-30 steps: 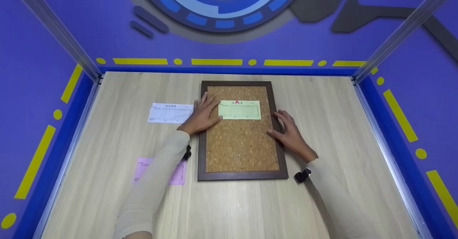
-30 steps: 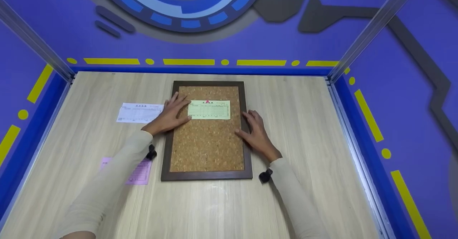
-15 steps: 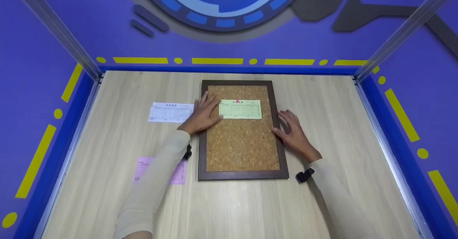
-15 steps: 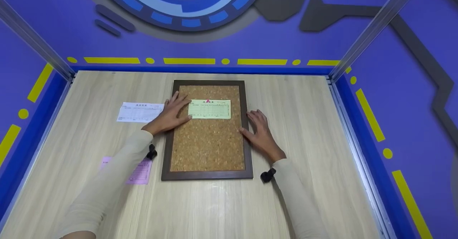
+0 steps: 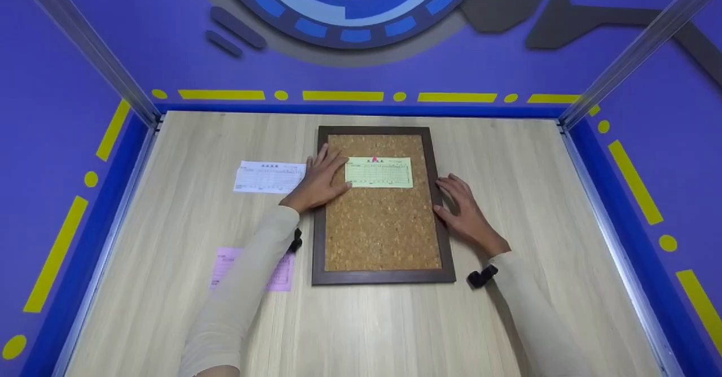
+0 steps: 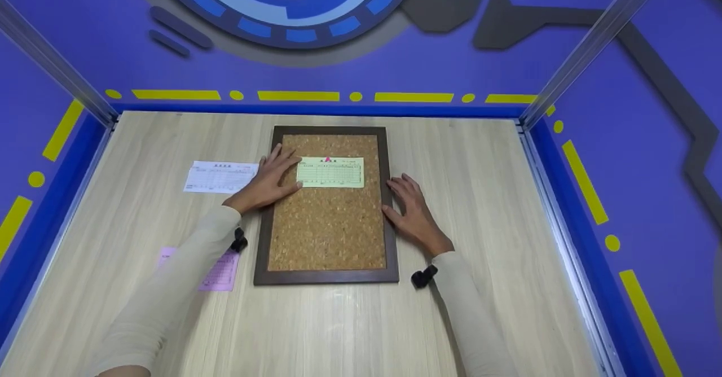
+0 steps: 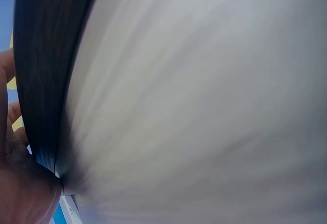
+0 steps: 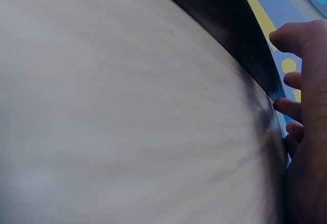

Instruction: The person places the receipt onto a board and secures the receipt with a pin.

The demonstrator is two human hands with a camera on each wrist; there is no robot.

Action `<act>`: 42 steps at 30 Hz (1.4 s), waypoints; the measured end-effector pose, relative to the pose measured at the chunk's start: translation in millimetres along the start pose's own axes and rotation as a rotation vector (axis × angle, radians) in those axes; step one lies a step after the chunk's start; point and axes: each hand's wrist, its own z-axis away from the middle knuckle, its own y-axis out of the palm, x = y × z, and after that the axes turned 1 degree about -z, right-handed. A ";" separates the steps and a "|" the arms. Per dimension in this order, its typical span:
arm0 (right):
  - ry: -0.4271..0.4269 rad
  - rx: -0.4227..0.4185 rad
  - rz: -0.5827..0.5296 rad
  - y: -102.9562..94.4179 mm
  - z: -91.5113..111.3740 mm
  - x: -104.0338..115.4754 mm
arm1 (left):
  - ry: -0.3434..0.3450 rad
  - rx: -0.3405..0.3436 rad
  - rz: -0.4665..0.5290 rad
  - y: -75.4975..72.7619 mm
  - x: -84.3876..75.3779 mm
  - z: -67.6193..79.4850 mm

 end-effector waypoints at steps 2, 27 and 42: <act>-0.025 0.002 0.012 -0.3 0.5 -1.4 | 0.003 0.000 -0.003 0.0 -0.3 -0.1; -0.030 0.032 0.025 -2.2 1.9 -0.6 | -0.002 0.010 0.004 -8.1 -1.2 6.3; -0.045 0.020 0.023 -1.3 0.7 -1.0 | 0.019 -0.039 0.065 -33.5 -3.0 23.4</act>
